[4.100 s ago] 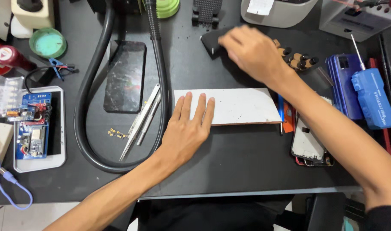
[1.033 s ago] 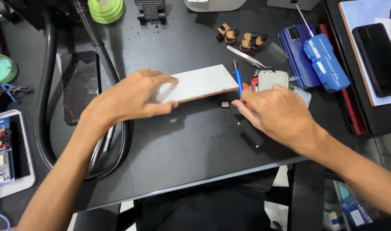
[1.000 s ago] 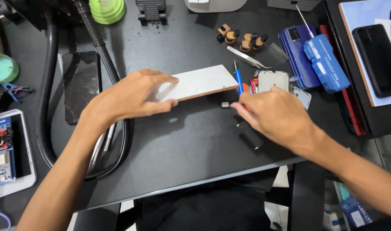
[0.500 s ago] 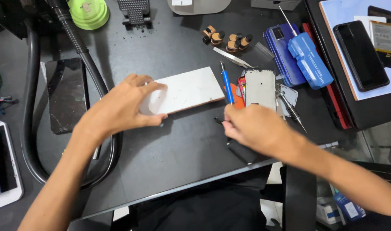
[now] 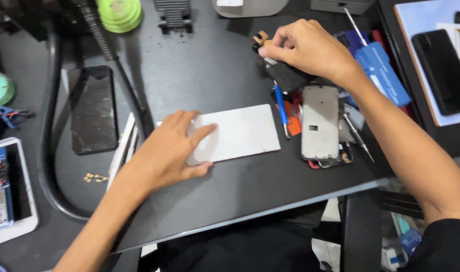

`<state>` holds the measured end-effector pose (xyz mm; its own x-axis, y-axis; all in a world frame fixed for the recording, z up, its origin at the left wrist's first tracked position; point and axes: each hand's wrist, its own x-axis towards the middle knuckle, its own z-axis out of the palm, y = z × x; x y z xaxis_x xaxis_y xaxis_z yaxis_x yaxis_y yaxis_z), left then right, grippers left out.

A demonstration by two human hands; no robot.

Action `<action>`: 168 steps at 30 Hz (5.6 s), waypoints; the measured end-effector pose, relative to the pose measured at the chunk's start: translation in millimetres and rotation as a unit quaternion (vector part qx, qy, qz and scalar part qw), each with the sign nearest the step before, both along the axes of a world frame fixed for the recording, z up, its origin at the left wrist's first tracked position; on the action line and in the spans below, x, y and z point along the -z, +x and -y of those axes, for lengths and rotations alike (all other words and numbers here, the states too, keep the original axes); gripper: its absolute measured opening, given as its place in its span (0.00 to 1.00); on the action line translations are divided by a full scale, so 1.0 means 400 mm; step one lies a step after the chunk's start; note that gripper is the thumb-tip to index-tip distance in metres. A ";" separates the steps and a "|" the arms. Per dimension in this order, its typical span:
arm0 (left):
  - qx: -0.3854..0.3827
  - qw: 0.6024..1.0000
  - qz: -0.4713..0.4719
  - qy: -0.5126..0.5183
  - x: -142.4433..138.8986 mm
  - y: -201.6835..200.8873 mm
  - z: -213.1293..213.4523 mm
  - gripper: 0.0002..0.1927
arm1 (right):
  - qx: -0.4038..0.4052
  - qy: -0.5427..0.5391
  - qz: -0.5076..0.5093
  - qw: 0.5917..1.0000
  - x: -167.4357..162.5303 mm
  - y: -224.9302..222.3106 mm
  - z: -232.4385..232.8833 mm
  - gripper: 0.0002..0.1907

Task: The person uses a precision screwdriver to remove screws from a disassembled smartphone, then wipes the work surface with a cloth. They handle a phone back cover and apply adhesive from a tube to the frame while organizing components on the table.

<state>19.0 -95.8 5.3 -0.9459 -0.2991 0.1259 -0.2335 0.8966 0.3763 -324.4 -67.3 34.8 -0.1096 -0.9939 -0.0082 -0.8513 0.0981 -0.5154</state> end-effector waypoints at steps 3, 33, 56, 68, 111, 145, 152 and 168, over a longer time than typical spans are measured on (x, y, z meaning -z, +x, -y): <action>0.001 1.000 -0.029 -0.002 0.012 0.006 -0.013 0.39 | 0.038 0.007 0.019 0.999 -0.009 0.071 0.018 0.28; -0.080 0.982 -0.098 -0.143 0.081 -0.041 -0.113 0.36 | -0.229 -0.298 -0.091 0.922 0.114 0.413 0.223 0.13; -0.078 0.984 -0.079 -0.139 0.085 -0.046 -0.106 0.37 | -0.238 -0.098 0.164 0.952 0.016 0.212 0.217 0.12; -0.077 0.984 -0.088 -0.135 0.110 -0.054 -0.100 0.40 | -0.403 -0.175 -0.081 0.895 0.126 0.295 0.146 0.30; -0.083 0.987 -0.126 -0.058 0.074 -0.006 -0.076 0.31 | -0.022 -0.177 0.013 0.984 -0.041 0.043 -0.153 0.15; -0.091 0.758 -0.181 0.620 -0.001 -0.248 -0.192 0.21 | 0.102 -0.298 0.033 0.949 0.121 0.309 -0.525 0.48; -0.223 0.666 -0.183 0.688 0.023 -0.171 -0.147 0.25 | 0.055 -0.305 0.011 0.951 0.174 0.317 -0.538 0.35; -0.298 0.873 -0.121 0.367 0.012 -0.060 -0.111 0.32 | 0.056 -0.266 -0.030 0.962 0.179 0.338 -0.515 0.22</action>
